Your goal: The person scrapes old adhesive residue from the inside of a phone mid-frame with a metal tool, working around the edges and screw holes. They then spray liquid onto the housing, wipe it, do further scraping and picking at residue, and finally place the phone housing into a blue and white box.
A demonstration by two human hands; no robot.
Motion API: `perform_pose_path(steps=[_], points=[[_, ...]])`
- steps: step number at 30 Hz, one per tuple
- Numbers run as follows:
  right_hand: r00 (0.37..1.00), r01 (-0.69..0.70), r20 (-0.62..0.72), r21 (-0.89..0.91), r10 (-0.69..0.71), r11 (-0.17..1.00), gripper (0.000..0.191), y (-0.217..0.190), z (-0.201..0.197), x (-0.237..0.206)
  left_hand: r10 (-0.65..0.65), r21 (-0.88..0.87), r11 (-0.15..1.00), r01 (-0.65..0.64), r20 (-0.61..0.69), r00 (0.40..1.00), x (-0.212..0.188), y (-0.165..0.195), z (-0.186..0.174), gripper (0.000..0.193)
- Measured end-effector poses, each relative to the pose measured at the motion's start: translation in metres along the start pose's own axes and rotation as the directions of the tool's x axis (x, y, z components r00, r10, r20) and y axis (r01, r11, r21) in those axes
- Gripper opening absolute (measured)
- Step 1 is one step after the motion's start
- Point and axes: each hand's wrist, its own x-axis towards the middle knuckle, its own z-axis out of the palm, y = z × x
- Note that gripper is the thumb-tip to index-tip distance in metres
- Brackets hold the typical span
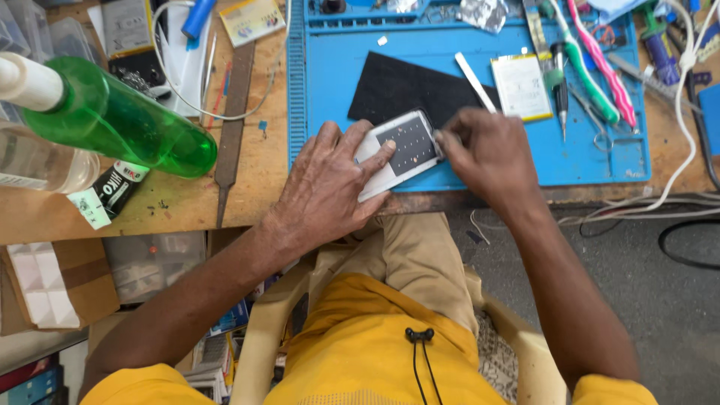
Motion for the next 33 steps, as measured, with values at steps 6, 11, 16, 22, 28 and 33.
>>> perform_pose_path(steps=[6,11,16,22,28,33], points=[[1.0,0.024,-0.011,-0.035,-0.025,0.999,0.016,0.001,0.002,0.002,-0.017,-0.032,0.999,0.016,-0.026,1.0,-0.003,0.0,0.002,0.061],[0.983,0.139,-0.117,-0.01,-0.139,0.99,0.017,-0.003,-0.004,-0.002,-0.023,-0.038,0.999,0.023,0.001,1.0,-0.005,0.001,0.005,0.061],[0.992,-0.124,0.021,0.118,0.123,0.985,0.013,0.014,-0.027,-0.033,-0.063,-0.094,0.994,0.059,-0.041,0.997,-0.009,-0.001,0.007,0.066],[0.983,0.081,-0.169,0.744,0.069,0.663,0.019,-0.008,0.023,-0.069,-0.215,-0.214,0.962,0.17,-0.207,0.954,-0.008,0.021,0.003,0.092],[0.969,0.197,-0.246,0.818,0.019,0.541,0.011,-0.005,0.034,-0.031,-0.355,-0.654,0.751,0.088,-0.288,0.889,-0.001,0.031,0.001,0.093],[0.951,0.209,-0.021,0.775,-0.307,0.596,0.008,0.006,0.014,0.004,-0.369,-0.962,-0.242,-0.123,-0.026,0.929,0.027,-0.005,0.025,0.048]])
